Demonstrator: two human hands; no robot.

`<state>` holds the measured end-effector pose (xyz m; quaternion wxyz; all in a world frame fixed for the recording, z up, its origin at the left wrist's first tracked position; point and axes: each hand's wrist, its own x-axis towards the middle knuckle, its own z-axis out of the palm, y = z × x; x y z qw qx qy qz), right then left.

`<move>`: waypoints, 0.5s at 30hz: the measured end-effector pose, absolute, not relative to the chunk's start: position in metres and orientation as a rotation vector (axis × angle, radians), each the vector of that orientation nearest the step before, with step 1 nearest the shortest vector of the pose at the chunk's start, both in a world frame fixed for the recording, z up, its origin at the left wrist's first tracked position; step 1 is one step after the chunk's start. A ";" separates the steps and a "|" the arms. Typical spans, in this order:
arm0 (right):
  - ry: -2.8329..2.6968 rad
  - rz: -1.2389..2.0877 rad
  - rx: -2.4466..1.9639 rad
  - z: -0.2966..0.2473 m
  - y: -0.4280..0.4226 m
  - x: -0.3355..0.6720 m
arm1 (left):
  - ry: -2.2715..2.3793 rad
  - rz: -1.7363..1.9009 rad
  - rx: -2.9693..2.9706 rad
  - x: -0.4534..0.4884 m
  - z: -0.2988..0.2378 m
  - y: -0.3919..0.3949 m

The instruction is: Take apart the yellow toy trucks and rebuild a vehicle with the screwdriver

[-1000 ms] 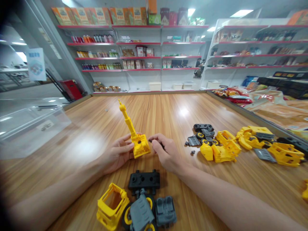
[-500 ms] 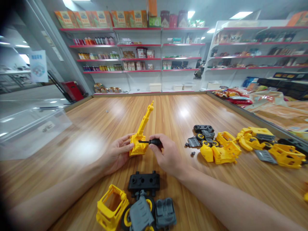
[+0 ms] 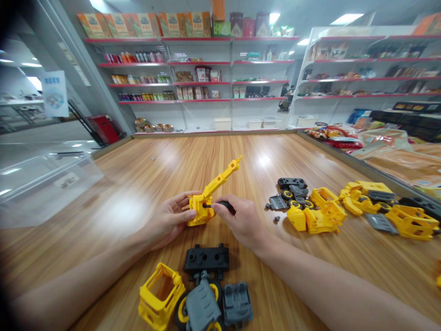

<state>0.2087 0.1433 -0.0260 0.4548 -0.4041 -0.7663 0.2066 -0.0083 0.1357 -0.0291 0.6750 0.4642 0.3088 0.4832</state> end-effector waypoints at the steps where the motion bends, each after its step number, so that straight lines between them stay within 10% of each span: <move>1: -1.884 0.502 -1.004 -0.026 0.143 0.209 | 0.701 1.094 1.044 -0.008 -0.029 0.136; 15: -1.886 0.449 -0.986 -0.024 0.141 0.207 | 0.683 1.033 1.020 -0.011 -0.029 0.136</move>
